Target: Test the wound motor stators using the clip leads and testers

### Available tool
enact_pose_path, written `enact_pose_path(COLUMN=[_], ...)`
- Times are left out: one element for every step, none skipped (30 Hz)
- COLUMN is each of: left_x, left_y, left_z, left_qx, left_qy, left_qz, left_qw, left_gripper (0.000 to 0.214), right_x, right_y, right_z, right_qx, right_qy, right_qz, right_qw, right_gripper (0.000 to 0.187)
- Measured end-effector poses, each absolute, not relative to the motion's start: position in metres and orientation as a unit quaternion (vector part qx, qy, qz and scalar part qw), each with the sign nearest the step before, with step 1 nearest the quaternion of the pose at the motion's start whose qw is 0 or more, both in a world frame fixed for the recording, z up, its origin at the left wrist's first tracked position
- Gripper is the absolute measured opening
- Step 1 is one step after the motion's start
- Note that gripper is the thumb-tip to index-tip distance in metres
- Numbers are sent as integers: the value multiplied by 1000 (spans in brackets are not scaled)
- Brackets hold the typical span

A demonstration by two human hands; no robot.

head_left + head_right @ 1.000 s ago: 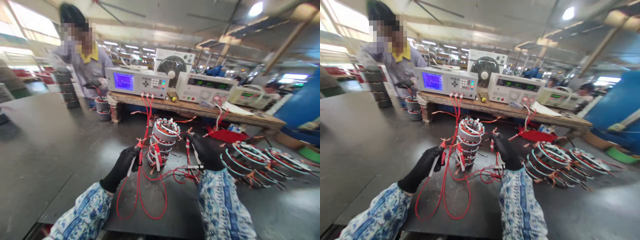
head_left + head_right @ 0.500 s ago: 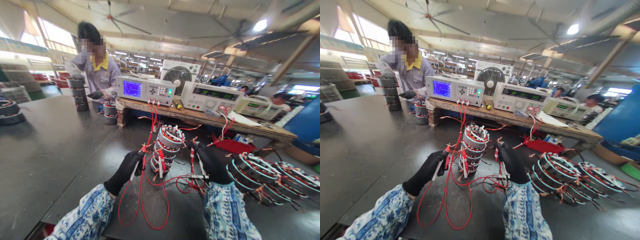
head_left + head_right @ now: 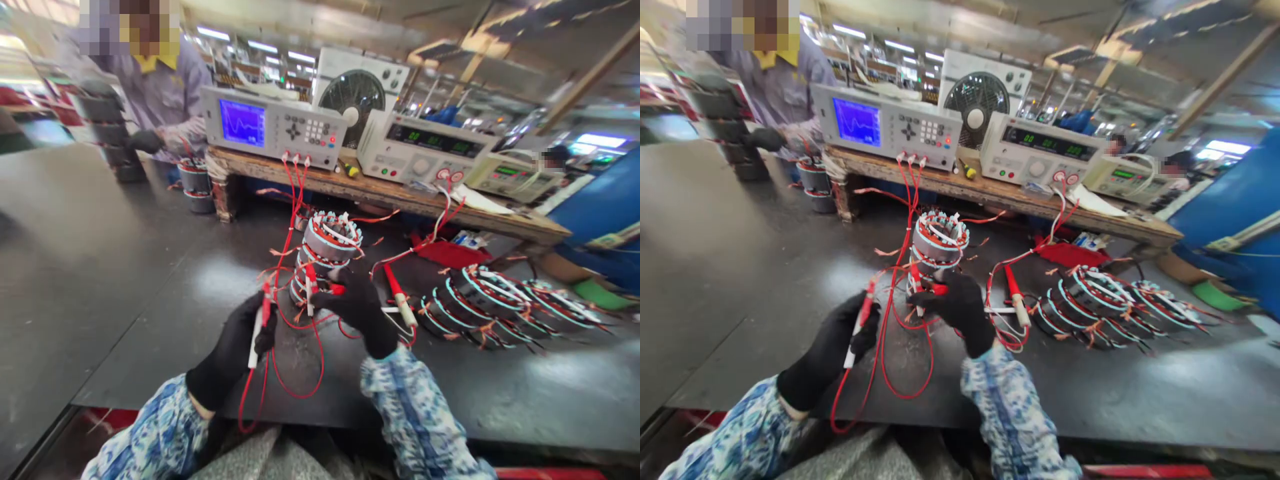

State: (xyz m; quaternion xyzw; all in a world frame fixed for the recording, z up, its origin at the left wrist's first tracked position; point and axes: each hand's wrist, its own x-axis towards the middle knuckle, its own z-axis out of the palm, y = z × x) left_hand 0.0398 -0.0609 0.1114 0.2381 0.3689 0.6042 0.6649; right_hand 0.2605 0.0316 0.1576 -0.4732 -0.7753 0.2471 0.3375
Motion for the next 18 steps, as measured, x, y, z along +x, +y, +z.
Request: enact_pose_path(left_x=[47,53,58,61,63,64,63,63,62,61,60,60,59,59,60,60,60,61], left_y=[-65,-67,-67,-65,-62,-59,-57,-55,-53,-53,-53,-54,-55,-55,-56,-56,-55,-55], left_z=[109,108,108,108,109,110,112,113,115,115,116,116,117,117,117,118,118,119], left_qx=[200,162,130,108,98,97,103,114,127,138,148,157,164,169,174,180,188,197], left_qy=[359,346,329,312,297,286,279,279,281,283,281,278,276,277,283,293,304,314], left_qz=[558,529,521,527,538,548,555,555,556,561,569,577,582,588,594,599,603,608], left_qw=[721,758,777,783,783,780,777,775,772,766,759,752,747,741,733,724,713,702], left_gripper=[36,32,30,31,33,35,37,39,41,43,44,45,44,43,42,42,41,41], right_x=[250,241,234,230,229,231,235,239,245,250,254,256,256,255,251,247,242,239], right_y=[25,20,15,11,7,3,-1,-5,-9,-12,-14,-15,-14,-13,-10,-7,-4,-1], right_z=[154,153,152,152,152,151,149,146,141,136,130,124,119,114,112,110,110,111], right_qx=[-477,-477,-471,-462,-451,-442,-435,-427,-423,-425,-437,-456,-476,-495,-507,-509,-502,-490], right_qy=[-775,-772,-766,-758,-747,-732,-715,-701,-693,-697,-709,-726,-741,-751,-759,-768,-778,-788], right_qz=[226,203,186,188,217,270,335,398,442,456,439,400,353,306,268,246,237,235], right_qw=[348,369,395,420,437,442,433,410,380,355,336,325,315,311,307,301,295,290], right_gripper=[35,34,34,34,34,32,30,27,26,24,23,22,22,23,22,19,16,15])
